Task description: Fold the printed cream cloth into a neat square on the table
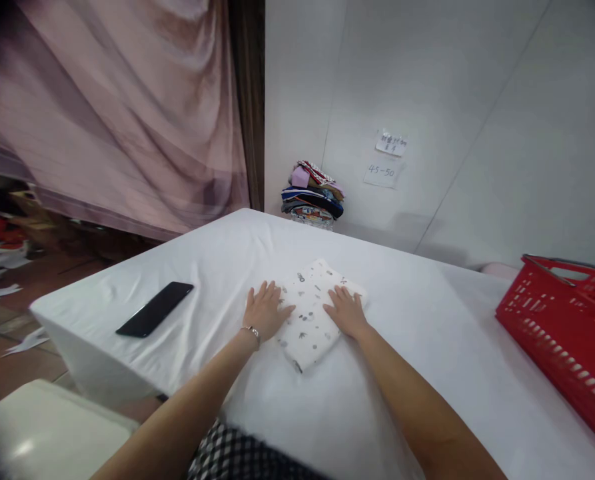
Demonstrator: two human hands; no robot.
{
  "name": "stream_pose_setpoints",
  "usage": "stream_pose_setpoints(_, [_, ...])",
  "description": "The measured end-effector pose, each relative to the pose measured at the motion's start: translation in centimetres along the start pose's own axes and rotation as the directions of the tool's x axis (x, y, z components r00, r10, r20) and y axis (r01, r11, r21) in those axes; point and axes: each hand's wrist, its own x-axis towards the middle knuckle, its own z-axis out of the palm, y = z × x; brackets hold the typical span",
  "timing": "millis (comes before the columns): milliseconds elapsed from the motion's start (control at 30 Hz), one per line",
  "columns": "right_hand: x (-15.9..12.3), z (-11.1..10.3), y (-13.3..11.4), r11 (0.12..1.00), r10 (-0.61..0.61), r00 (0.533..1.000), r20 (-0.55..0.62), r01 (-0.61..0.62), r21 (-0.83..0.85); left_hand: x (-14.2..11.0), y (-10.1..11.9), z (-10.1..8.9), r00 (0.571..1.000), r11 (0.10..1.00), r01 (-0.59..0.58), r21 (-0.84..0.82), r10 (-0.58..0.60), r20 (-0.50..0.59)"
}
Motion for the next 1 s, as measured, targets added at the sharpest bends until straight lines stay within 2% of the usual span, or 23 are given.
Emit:
stream_pose_setpoints(133, [0.6, -0.5, 0.1, 0.999, 0.004, 1.0, -0.003, -0.003, 0.048, 1.3, -1.2, 0.9, 0.998, 0.997, 0.065, -0.029, -0.064, 0.024])
stream_pose_setpoints(233, [2.2, -1.1, 0.0, 0.996, -0.036, 0.993, -0.112, 0.045, 0.083, 1.2, -1.5, 1.5, 0.998, 0.997, 0.065, -0.041, -0.065, 0.009])
stream_pose_setpoints(333, [4.8, -1.8, -0.7, 0.988, -0.078, 0.967, -0.244, 0.108, 0.112, 1.0, -1.4, 1.7, 0.998, 0.996, 0.07, -0.056, -0.071, 0.001])
stream_pose_setpoints(400, [6.8, -2.2, -1.7, 0.987, -0.08, 0.959, -0.273, 0.114, 0.11, 1.1, -1.4, 1.7, 0.997, 0.994, 0.077, -0.077, -0.079, -0.021])
stream_pose_setpoints(533, [10.5, -2.6, -3.6, 0.992, -0.121, 0.973, -0.195, 0.128, 0.022, 1.3, -1.9, 1.5, 0.989, 0.987, 0.083, -0.138, -0.098, -0.113])
stream_pose_setpoints(667, [12.7, -2.5, -4.1, 0.986, -0.166, 0.978, -0.129, 0.165, -0.019, 1.7, -2.9, 1.2, 0.969, 0.98, 0.093, -0.177, -0.131, -0.212])
stream_pose_setpoints(867, [13.6, -2.2, -3.4, 0.977, -0.208, 0.975, -0.072, 0.204, -0.056, 2.3, -3.3, 1.4, 0.961, 0.971, 0.094, -0.222, -0.146, -0.234])
stream_pose_setpoints(1000, [13.8, -2.5, -3.2, 0.975, -0.213, 0.974, -0.082, 0.206, -0.082, 2.7, -3.3, 1.6, 0.953, 0.945, 0.135, -0.298, -0.206, -0.221])
